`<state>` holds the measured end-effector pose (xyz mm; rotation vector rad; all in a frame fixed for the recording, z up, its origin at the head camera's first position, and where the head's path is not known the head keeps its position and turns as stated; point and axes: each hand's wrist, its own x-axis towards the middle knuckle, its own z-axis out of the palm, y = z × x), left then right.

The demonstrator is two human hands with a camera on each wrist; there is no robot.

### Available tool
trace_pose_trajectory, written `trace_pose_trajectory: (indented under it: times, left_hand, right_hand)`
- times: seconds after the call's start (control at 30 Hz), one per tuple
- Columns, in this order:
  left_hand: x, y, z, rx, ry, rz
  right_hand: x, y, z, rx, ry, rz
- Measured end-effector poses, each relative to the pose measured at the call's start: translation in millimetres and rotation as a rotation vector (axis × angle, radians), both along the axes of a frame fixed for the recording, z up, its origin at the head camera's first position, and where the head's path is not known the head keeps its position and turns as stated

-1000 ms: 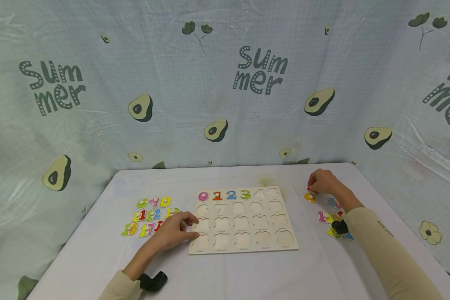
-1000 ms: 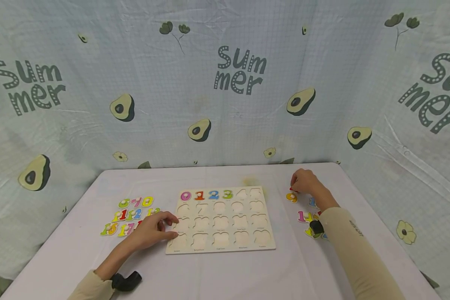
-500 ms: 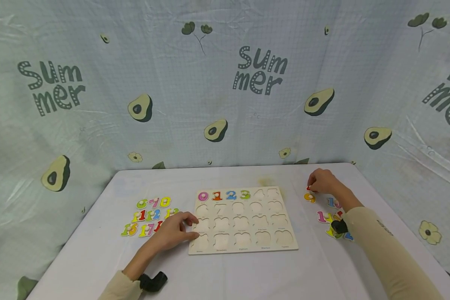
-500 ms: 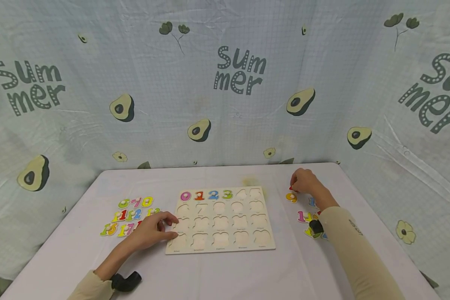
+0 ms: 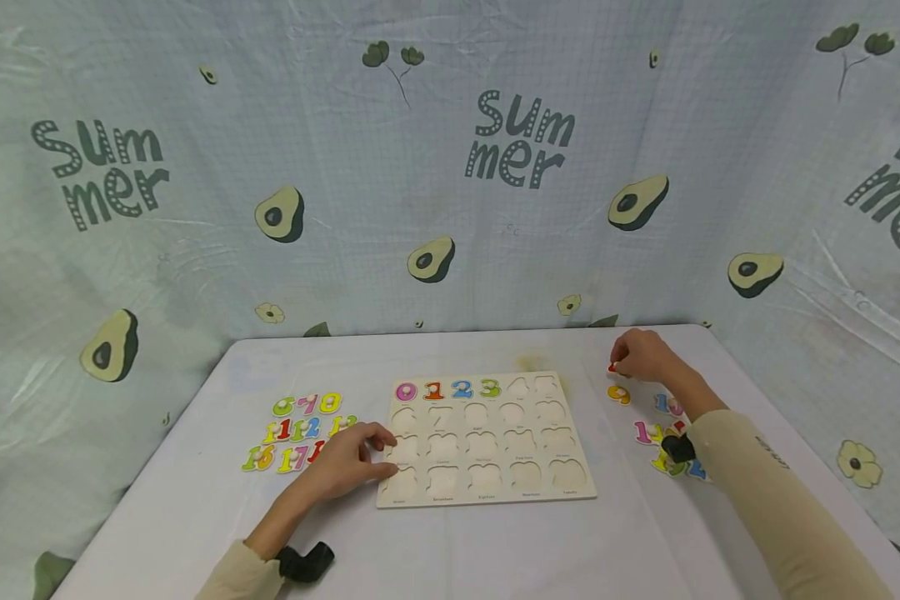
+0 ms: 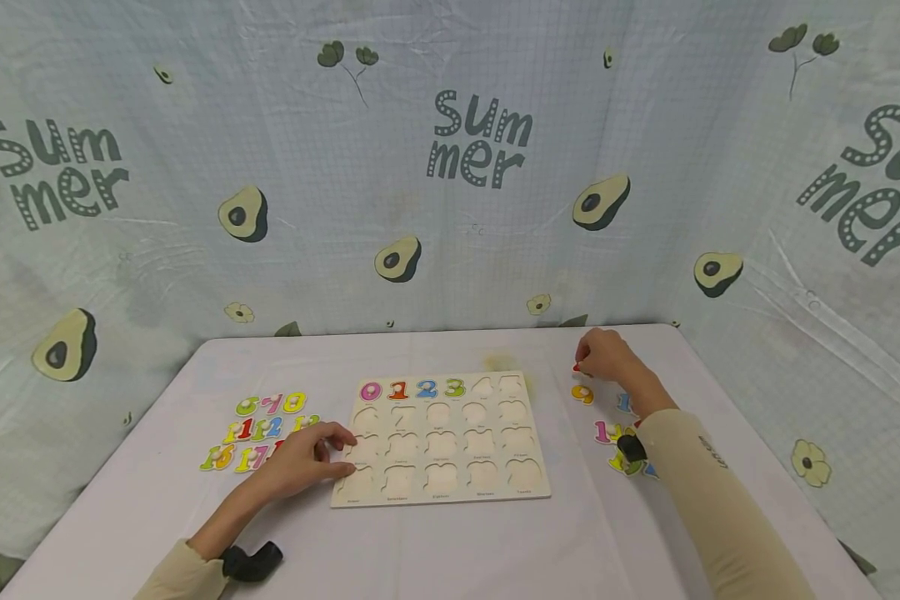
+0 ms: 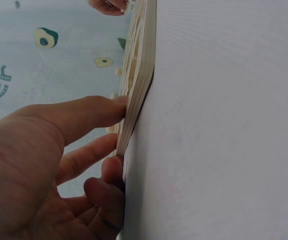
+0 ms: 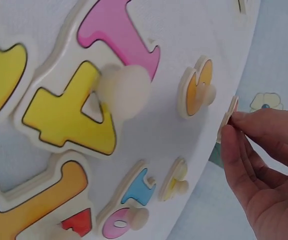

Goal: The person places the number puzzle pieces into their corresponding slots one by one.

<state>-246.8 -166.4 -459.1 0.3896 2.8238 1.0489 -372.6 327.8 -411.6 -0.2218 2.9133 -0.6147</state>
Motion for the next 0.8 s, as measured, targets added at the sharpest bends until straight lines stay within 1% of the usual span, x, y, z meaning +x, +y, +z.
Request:
trace_pose_trajectory:
  times: [0.17,0.3,0.4,0.47,0.63,0.8]
  left_hand:
    - [0.3,0,-0.1,-0.003,0.003,-0.003]
    - [0.3,0,0.2,0.0,-0.001,-0.002]
    - [0.5,0,0.5,0.002,-0.003,-0.002]
    - [0.7,0,0.5,0.003,-0.002,-0.004]
    - [0.8,0,0.9,0.004,-0.001,-0.007]
    - [0.7,0,1.1,0.006,-0.003,-0.006]
  right_hand:
    - [0.0,-7,4.2,0.011,0.023,0.012]
    - [1.0,-14,6.5,0.017,0.063,0.051]
    - [2.4,-20,9.7,0.011,0.107,0.102]
    - [3.5,-24,12.5,0.003,0.12,0.118]
    - [2.6,-35,15.7,0.011,0.128,0.121]
    - [3.2,-43,16.6,0.004,0.163,0.152]
